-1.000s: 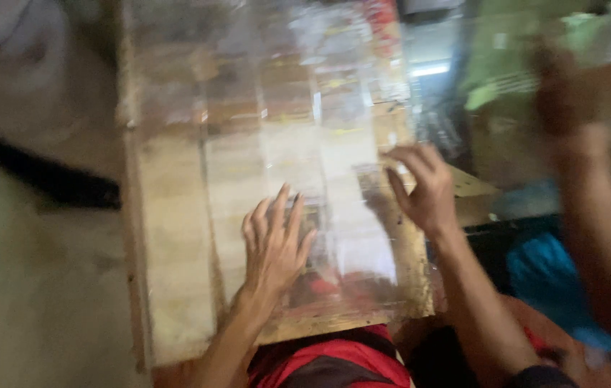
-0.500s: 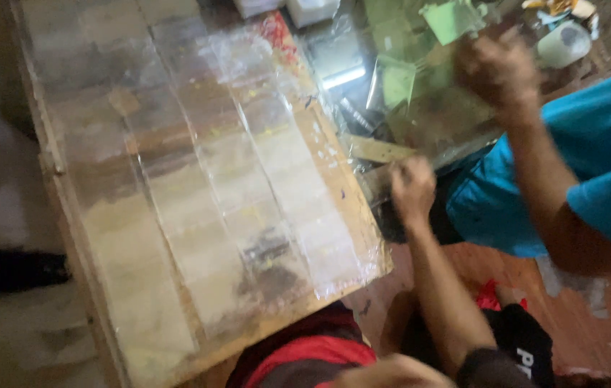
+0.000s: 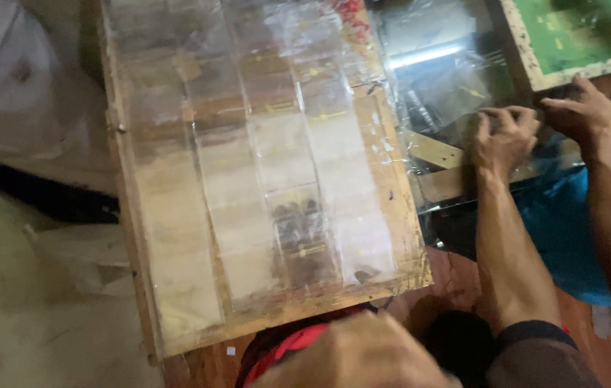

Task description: Separating and arranging thin plastic card sleeves on a production board.

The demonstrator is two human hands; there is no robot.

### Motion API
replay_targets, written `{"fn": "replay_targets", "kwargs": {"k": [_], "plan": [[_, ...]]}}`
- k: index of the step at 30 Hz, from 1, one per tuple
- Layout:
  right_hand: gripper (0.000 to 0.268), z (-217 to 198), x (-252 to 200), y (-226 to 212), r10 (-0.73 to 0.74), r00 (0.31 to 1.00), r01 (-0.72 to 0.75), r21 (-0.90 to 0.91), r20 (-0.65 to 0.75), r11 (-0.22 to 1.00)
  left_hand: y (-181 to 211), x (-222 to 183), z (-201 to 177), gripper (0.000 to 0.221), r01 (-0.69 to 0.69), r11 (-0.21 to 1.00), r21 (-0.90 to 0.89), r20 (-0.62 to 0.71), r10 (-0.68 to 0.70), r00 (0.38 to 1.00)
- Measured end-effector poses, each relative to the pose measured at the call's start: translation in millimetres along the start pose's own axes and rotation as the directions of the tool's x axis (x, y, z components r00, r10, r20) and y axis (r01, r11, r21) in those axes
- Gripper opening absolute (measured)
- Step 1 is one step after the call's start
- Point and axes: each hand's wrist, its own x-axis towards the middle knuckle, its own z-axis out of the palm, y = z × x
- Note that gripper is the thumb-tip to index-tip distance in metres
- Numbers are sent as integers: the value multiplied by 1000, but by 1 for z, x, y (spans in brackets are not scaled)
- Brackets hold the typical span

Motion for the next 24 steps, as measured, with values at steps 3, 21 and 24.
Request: {"fn": "replay_targets", "kwargs": {"k": [3,21,24], "plan": [[6,-54,-4,-30,-169,967,184,61,-192,981,-28,49,-43,26,-3,1000,-32,-13,2,1000],[65,-265,-218,-205,362,372,-908,417,855,-52,-119,52,-16,109,-171,-116,-979,-112,-399,910],[36,-264,-219,-218,348,387,-909,417,854,-11,-106,39,-26,106,-162,-176,-971,-96,-332,938]]}}
